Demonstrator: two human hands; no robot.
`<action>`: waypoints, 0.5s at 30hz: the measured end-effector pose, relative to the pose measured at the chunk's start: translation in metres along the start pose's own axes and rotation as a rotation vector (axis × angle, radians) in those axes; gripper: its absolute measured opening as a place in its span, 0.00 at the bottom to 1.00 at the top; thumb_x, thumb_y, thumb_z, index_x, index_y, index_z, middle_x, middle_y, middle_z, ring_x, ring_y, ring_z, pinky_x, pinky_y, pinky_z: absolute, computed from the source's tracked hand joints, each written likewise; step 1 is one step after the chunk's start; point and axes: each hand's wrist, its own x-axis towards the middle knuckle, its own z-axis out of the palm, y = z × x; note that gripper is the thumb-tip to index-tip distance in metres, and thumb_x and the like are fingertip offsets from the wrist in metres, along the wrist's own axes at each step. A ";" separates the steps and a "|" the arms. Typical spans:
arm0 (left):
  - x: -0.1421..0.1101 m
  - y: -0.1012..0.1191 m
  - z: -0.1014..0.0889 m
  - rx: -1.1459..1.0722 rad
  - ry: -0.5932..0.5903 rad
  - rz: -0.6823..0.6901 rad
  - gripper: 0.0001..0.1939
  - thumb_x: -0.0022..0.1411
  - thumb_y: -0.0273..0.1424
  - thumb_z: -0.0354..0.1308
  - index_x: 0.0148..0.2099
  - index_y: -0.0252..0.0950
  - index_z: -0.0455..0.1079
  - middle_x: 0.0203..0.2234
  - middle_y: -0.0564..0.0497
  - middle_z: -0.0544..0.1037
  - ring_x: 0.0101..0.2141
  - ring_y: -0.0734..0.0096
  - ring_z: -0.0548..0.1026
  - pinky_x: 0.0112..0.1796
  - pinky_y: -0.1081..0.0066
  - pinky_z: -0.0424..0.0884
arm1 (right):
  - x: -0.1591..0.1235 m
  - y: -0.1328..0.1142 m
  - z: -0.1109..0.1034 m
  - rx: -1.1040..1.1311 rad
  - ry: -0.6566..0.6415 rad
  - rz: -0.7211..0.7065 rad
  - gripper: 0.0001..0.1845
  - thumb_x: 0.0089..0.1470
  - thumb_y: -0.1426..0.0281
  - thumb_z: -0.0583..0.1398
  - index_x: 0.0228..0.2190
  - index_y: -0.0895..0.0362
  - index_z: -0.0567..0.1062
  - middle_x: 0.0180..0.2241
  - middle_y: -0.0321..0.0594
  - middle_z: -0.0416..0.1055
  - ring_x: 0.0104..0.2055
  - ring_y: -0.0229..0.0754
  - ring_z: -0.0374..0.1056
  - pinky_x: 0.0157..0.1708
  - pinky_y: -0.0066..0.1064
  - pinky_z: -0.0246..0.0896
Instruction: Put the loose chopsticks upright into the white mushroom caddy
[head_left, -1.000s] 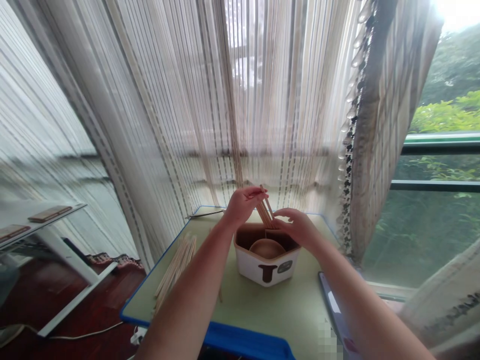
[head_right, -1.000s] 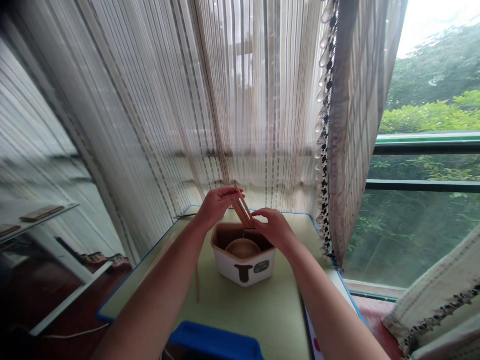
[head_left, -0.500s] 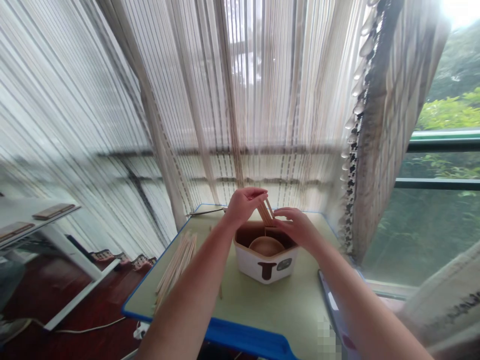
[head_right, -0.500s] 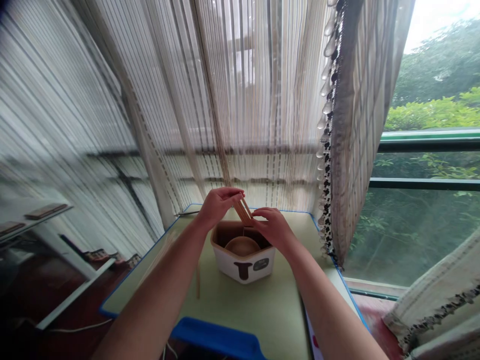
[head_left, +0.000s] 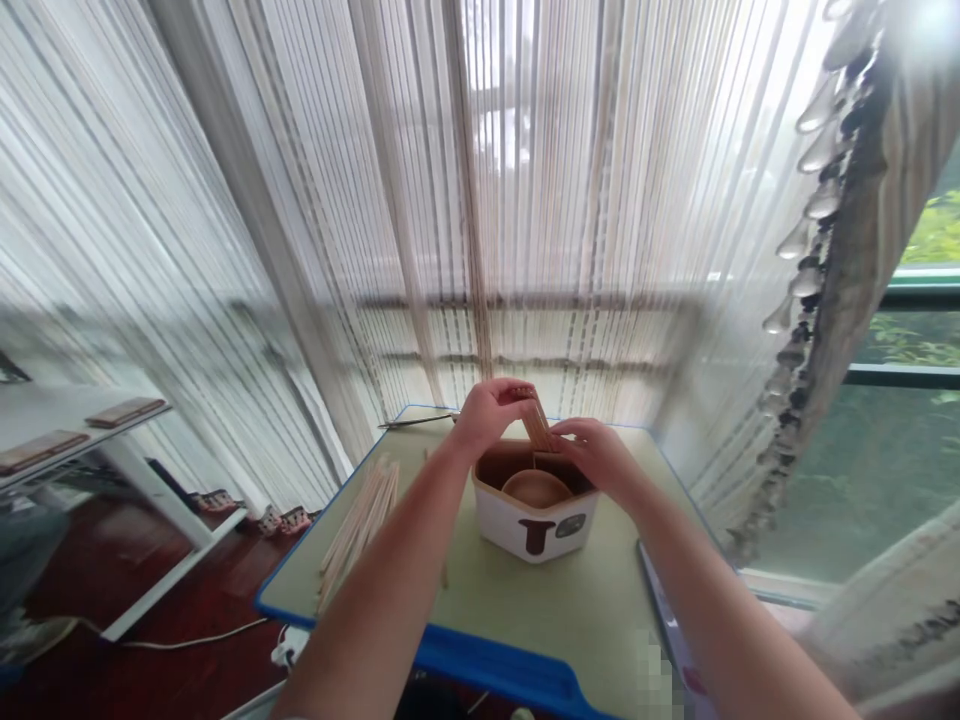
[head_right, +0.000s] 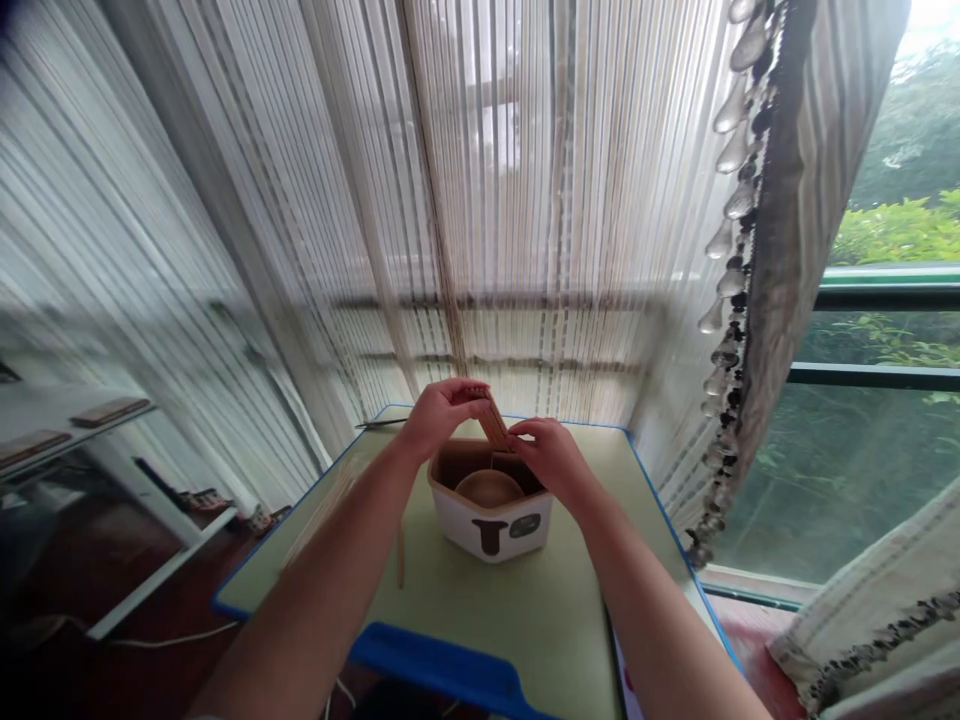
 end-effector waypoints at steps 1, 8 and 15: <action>0.000 -0.001 0.000 -0.009 0.011 -0.007 0.16 0.45 0.31 0.63 0.39 0.32 0.71 0.32 0.46 0.77 0.33 0.69 0.74 0.37 0.67 0.70 | 0.000 -0.001 -0.001 0.001 -0.013 0.003 0.08 0.47 0.68 0.57 0.28 0.52 0.77 0.32 0.37 0.75 0.37 0.42 0.69 0.39 0.33 0.61; 0.000 -0.003 0.003 -0.047 0.059 -0.037 0.14 0.44 0.31 0.63 0.36 0.31 0.72 0.27 0.48 0.76 0.28 0.73 0.72 0.31 0.70 0.69 | 0.002 -0.012 -0.005 0.059 -0.046 0.055 0.08 0.46 0.68 0.58 0.28 0.53 0.77 0.31 0.37 0.75 0.33 0.41 0.69 0.35 0.30 0.62; -0.004 -0.009 0.006 -0.141 0.002 -0.074 0.16 0.43 0.33 0.64 0.35 0.30 0.72 0.27 0.48 0.76 0.28 0.74 0.72 0.31 0.72 0.67 | -0.001 -0.008 -0.005 0.080 -0.039 0.102 0.10 0.46 0.65 0.57 0.29 0.54 0.77 0.29 0.37 0.75 0.29 0.39 0.69 0.30 0.29 0.61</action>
